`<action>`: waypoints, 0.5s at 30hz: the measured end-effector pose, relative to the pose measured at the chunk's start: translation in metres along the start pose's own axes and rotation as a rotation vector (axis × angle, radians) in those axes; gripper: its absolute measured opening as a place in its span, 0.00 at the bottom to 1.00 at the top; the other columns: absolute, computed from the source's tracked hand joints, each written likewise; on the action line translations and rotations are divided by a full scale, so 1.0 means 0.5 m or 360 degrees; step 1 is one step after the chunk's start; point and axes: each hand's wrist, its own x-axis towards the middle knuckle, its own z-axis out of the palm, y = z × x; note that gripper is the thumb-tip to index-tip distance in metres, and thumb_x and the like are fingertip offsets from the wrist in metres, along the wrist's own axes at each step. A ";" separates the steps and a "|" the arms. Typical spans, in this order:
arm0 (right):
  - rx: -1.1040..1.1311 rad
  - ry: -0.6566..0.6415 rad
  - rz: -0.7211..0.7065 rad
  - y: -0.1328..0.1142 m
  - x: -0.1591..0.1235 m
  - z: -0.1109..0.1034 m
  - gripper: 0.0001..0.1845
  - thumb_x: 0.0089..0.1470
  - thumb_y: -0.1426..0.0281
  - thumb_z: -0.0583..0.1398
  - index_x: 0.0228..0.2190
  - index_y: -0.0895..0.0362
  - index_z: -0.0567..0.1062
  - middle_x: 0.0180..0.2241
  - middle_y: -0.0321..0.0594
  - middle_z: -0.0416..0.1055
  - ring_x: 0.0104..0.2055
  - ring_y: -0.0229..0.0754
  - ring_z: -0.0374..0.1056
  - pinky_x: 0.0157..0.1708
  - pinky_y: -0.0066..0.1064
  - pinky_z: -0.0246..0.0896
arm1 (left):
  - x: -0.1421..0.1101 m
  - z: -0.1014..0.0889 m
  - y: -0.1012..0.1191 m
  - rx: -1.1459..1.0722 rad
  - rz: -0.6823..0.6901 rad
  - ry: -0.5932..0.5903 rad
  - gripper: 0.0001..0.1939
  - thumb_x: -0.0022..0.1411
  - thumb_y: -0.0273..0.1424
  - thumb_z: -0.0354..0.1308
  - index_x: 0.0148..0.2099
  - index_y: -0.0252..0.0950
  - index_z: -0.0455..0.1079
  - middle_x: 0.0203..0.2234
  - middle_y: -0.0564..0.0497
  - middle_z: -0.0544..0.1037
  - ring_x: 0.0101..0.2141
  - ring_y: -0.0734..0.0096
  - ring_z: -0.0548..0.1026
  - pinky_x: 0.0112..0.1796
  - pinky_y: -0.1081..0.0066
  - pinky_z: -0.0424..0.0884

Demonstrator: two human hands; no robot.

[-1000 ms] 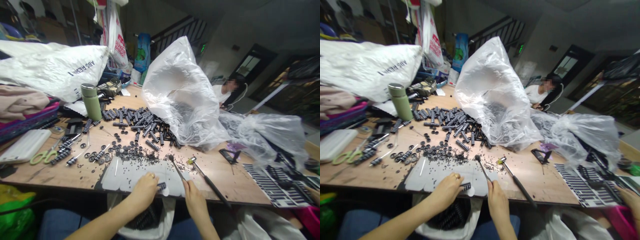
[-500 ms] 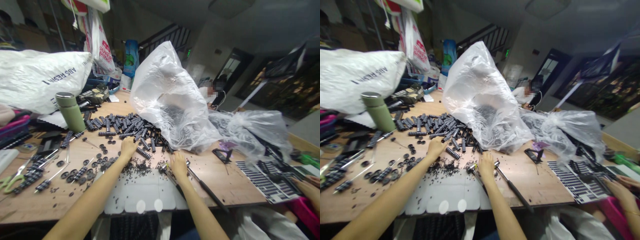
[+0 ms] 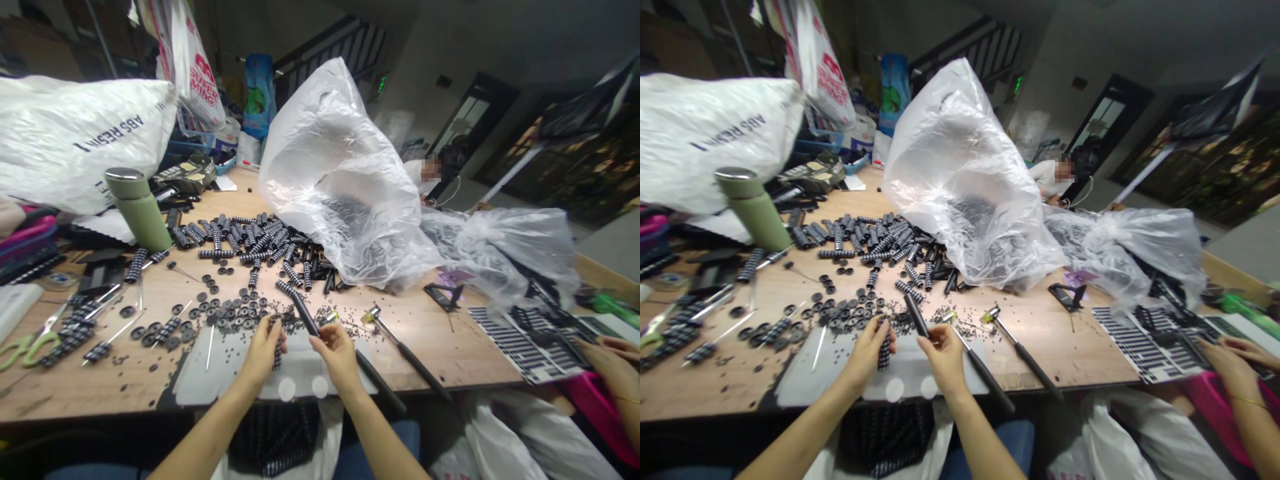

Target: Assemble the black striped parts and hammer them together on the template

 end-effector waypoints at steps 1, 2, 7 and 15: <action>0.0011 -0.0045 0.0028 -0.006 -0.022 0.010 0.14 0.42 0.63 0.63 0.27 0.57 0.65 0.24 0.34 0.66 0.27 0.36 0.65 0.28 0.28 0.62 | 0.003 0.007 0.006 -0.0141 -0.0101 0.0009 0.15 0.55 0.44 0.50 0.32 0.36 0.58 0.17 0.59 0.64 0.17 0.78 0.64 0.20 0.75 0.62; -0.0028 -0.0099 0.0027 -0.014 -0.038 0.016 0.13 0.42 0.63 0.63 0.28 0.56 0.66 0.25 0.34 0.66 0.27 0.36 0.65 0.28 0.28 0.62 | 0.004 0.010 0.014 -0.0236 -0.0188 -0.0001 0.16 0.52 0.44 0.53 0.29 0.37 0.56 0.14 0.61 0.61 0.13 0.80 0.60 0.17 0.77 0.58; -0.0373 -0.0314 -0.0156 -0.077 -0.041 0.003 0.43 0.25 0.60 0.69 0.46 0.54 0.63 0.48 0.45 0.62 0.44 0.45 0.63 0.40 0.36 0.62 | -0.010 -0.010 0.040 0.0010 -0.0197 -0.0107 0.14 0.50 0.40 0.57 0.26 0.36 0.58 0.08 0.62 0.56 0.11 0.81 0.54 0.15 0.78 0.52; 0.0568 -0.0590 0.0980 -0.080 -0.034 0.037 0.28 0.43 0.48 0.55 0.37 0.57 0.64 0.35 0.42 0.67 0.35 0.43 0.69 0.34 0.38 0.65 | -0.057 -0.019 0.023 0.0752 0.0678 -0.0182 0.07 0.53 0.33 0.53 0.34 0.36 0.67 0.26 0.50 0.72 0.29 0.69 0.70 0.30 0.71 0.65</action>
